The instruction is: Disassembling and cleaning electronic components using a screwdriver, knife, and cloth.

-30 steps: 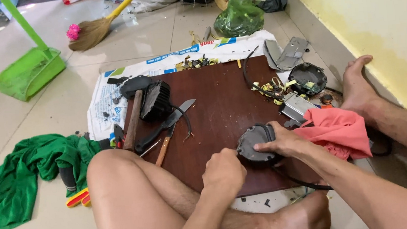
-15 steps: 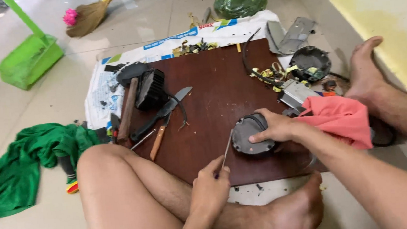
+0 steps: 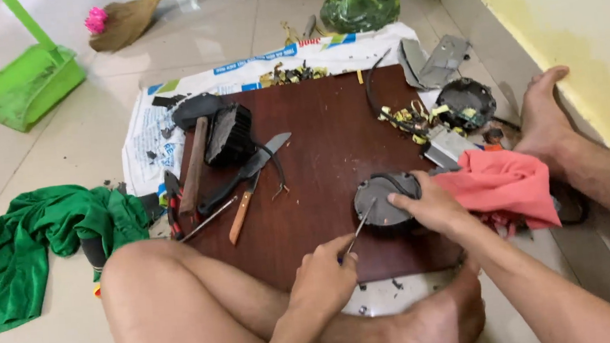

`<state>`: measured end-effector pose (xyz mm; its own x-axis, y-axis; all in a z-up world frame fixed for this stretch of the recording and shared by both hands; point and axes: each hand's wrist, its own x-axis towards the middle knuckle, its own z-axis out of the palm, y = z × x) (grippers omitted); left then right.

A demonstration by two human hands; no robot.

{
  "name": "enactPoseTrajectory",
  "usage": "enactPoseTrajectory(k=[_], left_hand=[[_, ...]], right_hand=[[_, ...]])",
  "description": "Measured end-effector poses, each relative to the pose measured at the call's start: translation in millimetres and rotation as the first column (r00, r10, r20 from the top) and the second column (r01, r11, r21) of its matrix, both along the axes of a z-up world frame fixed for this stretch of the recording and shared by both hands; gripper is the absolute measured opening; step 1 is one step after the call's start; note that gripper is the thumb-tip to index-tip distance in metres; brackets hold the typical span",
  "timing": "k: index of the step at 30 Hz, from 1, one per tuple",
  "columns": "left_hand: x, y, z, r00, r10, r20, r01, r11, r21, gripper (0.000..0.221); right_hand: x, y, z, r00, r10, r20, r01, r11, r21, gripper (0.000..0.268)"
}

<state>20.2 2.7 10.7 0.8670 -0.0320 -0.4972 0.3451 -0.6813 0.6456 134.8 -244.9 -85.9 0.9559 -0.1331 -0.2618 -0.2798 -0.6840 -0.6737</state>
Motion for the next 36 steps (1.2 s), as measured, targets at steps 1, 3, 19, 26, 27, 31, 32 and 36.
enactPoseTrajectory(k=[1,3,19,26,27,31,32,36], left_hand=[[-2,3,0,1.000,-0.006,-0.008,0.006,1.000,0.001,0.049],[-6,9,1,0.998,-0.060,0.022,0.060,0.998,0.023,0.047],[-21,-6,-12,0.984,-0.102,0.146,0.078,0.984,0.159,0.048],[-35,-3,-12,0.974,-0.163,0.157,0.144,0.981,0.127,0.049],[-35,-2,-12,0.970,-0.152,0.188,0.126,0.982,0.143,0.042],[-35,0,-9,0.964,-0.132,0.232,0.083,0.974,0.209,0.045],[-34,0,-8,0.963,-0.133,0.233,0.080,0.971,0.226,0.041],[-28,0,-4,0.960,-0.170,0.224,0.100,0.951,0.291,0.035]], right_hand=[[-5,2,1,1.000,-0.006,-0.008,0.006,1.000,0.001,0.079],[-9,6,6,0.999,0.034,-0.026,-0.032,0.996,0.086,0.071],[-47,11,-5,0.993,-0.033,0.109,0.028,0.998,0.052,0.070],[-51,23,30,0.996,-0.091,-0.011,0.091,0.980,0.177,0.075],[-55,30,44,0.986,-0.144,-0.081,0.161,0.948,0.276,0.075],[-52,28,44,0.989,-0.104,-0.107,0.134,0.936,0.325,0.078],[-53,28,40,0.992,-0.098,-0.076,0.117,0.943,0.312,0.081],[-59,30,37,0.999,-0.025,0.046,0.019,0.992,0.121,0.086]])
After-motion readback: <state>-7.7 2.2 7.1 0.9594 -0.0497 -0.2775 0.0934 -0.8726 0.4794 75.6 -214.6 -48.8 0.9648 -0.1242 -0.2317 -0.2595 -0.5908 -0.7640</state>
